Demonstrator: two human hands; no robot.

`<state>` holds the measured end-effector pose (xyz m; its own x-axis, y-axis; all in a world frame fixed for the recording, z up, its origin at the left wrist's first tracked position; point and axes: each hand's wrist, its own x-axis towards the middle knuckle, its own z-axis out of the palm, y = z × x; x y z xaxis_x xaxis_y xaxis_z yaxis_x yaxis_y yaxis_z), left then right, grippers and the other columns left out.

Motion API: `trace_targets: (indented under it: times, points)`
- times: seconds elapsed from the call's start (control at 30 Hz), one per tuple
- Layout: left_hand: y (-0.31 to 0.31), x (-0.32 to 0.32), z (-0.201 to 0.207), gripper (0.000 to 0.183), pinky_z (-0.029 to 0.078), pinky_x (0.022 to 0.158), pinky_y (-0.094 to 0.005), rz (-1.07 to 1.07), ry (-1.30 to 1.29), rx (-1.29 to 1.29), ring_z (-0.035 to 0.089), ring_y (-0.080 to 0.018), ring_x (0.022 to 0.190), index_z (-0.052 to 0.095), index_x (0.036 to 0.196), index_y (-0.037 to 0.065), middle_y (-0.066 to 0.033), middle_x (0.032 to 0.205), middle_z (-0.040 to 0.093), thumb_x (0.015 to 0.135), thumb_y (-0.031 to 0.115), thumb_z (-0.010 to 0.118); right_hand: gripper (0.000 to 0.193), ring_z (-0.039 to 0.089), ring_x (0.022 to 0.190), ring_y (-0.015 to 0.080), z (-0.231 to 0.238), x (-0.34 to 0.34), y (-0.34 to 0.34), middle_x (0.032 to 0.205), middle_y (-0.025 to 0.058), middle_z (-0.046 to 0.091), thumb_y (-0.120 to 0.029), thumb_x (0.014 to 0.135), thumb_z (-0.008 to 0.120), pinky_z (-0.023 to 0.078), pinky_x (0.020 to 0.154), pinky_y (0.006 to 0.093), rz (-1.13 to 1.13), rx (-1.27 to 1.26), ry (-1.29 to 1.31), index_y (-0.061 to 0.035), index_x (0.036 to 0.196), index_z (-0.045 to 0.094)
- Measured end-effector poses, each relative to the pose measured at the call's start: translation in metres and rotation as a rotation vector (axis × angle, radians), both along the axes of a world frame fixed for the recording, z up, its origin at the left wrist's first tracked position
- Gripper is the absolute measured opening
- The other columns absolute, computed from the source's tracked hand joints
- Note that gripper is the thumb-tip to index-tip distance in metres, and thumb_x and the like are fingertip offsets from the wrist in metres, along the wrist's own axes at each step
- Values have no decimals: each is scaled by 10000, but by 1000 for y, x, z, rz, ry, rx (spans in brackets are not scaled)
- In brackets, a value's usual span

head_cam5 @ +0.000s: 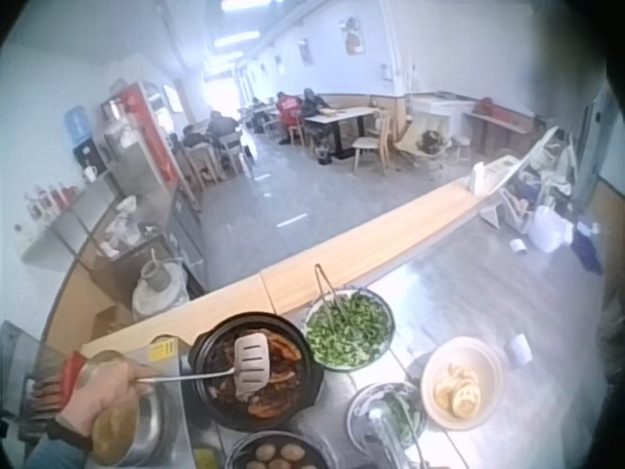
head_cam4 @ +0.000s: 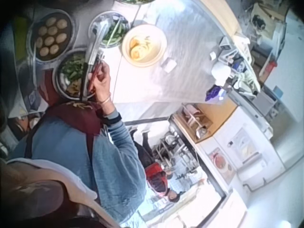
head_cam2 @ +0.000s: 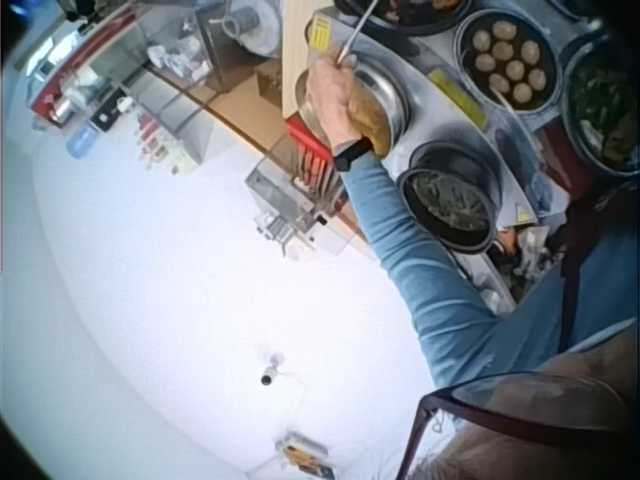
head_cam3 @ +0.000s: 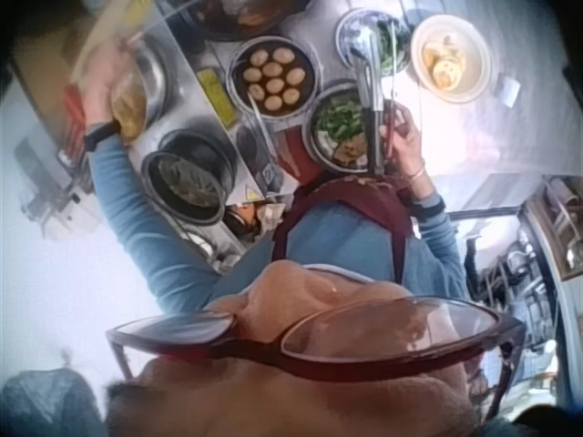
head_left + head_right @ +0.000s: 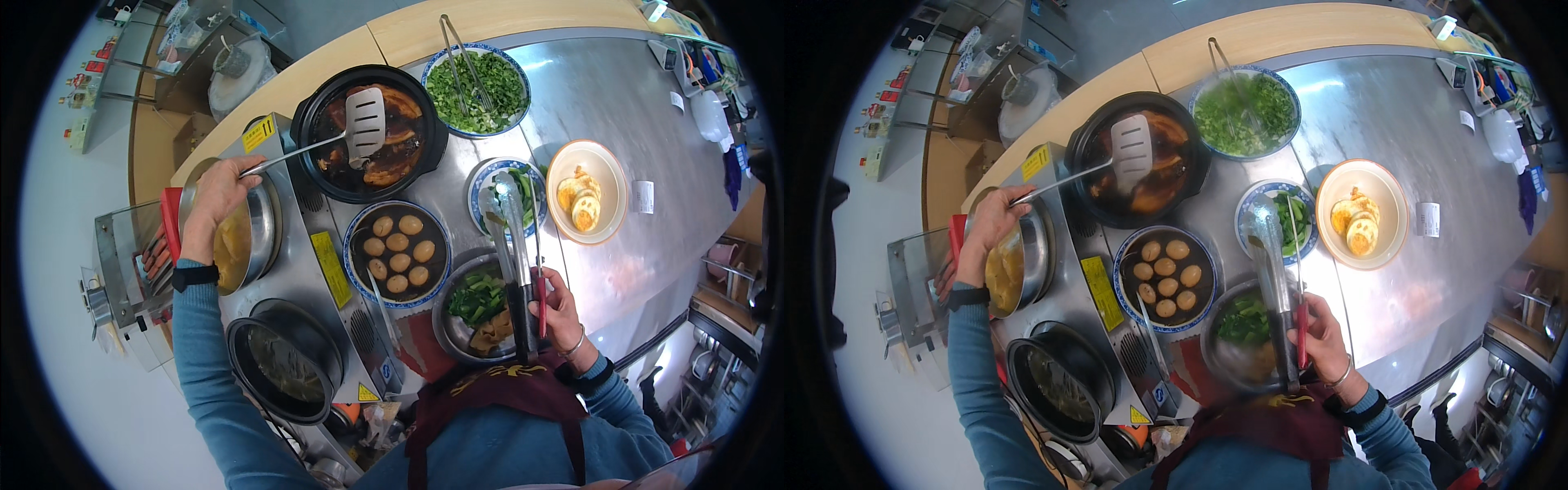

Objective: The person assembles a ramen bowl by adding cooked greens, sliced tofu, braised pork, and a halved boiled egg from various containers into a metal bowl. They then transfer the contents into a ceramic serving bowl and add broth from a pot.

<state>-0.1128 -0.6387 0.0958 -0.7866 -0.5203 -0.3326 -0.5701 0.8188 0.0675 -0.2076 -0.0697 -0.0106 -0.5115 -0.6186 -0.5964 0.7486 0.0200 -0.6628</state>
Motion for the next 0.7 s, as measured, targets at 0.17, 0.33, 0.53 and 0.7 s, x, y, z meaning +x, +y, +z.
trace_targets:
  times: [0.17,0.33,0.53,0.7]
  points:
    - [-4,0,-10,363,512,958,-415,-41,-17,23,679,-337,1102,732,1241,180,-134,1176,726,878,174,734,677,625,1070,149,3,4,-6,1215,70,640,-8,876,751,517,913,278,3,35,36,-77,1461,418]
    - [-6,-6,-18,367,506,953,-399,-12,-47,125,688,-340,1095,708,1248,94,-183,1141,729,886,148,706,679,612,1086,151,4,9,-11,1223,61,627,-4,873,751,506,933,285,-7,45,21,-80,1464,424]
    - [-6,-7,-25,332,510,925,-416,-34,1,193,683,-374,1059,729,1218,130,-196,1084,730,893,186,699,702,563,1185,165,-4,13,-20,1349,52,549,16,859,752,483,989,309,-10,46,42,-85,1473,427]
    - [6,-10,-25,322,516,900,-430,-125,45,229,683,-383,1042,722,1220,103,-206,1058,729,908,173,689,709,588,1136,159,-5,9,-35,1292,52,579,14,860,748,501,949,308,43,9,70,-75,1481,420]
